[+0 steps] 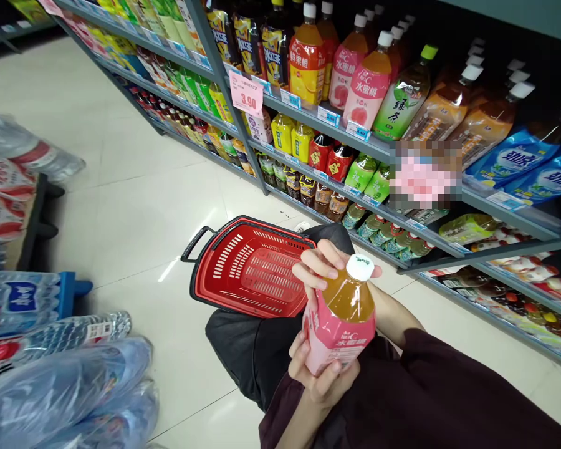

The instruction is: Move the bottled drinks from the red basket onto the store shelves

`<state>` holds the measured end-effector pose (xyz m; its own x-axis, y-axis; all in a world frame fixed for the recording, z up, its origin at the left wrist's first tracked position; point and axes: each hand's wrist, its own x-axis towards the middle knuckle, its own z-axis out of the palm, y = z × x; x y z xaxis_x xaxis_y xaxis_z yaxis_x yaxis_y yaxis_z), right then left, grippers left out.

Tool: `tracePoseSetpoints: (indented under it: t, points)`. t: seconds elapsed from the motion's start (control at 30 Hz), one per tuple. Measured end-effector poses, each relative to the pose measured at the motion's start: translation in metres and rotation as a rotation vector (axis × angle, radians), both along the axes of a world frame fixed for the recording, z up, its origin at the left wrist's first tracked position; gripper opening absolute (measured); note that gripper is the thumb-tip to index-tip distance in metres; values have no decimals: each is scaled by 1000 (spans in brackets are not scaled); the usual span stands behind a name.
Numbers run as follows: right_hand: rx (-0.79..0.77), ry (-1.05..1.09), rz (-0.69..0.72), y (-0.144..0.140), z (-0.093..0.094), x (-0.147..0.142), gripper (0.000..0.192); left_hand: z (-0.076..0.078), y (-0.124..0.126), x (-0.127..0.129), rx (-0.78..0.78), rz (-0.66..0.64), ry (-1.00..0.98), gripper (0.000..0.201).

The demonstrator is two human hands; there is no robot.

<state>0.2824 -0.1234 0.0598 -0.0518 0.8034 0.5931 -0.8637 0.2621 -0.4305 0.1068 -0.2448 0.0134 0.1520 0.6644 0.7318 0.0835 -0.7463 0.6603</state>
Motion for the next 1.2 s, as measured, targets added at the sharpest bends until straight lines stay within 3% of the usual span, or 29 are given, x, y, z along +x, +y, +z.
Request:
tracePoseSetpoints:
  t: [0.1, 0.2, 0.27, 0.33, 0.43, 0.57, 0.73, 0.83, 0.93, 1.03, 1.2]
  points:
    - [-146, -134, -85, -13, 12, 10, 54, 0, 1, 0, -234, -60, -39, 67]
    - [-605, -316, -212, -23, 32, 18, 45, -4, 3, 4, -617, -131, -144, 69]
    - [-820, -356, -288, -25, 41, 21, 42, -7, 7, 8, -880, -201, -258, 81]
    - [-943, -355, -353, -24, 43, 21, 42, -8, 13, 13, -1069, -285, -381, 89]
    - [-1026, -386, -399, -23, 34, 23, 43, -8, 22, 19, -1191, -353, -501, 90]
    - [-1006, -595, -360, -32, 20, 33, 52, -16, 27, 17, -1290, -395, -567, 88]
    - [-803, -1099, -323, -44, 17, 50, 96, -38, 29, 11, -1289, -320, -497, 87]
    - [-806, -1153, -403, -48, 18, 48, 95, -40, 35, 13, -1278, -333, -490, 87]
    - [-851, -1163, -571, -55, 24, 40, 94, -32, 48, 16, -1207, -352, -448, 82]
    - [-836, -1298, -829, -56, 38, 39, 90, -26, 65, 10, -1151, -353, -416, 63]
    - [-561, -1221, -1308, -22, 78, 79, 76, -44, 88, -29, -1263, -309, -308, 41]
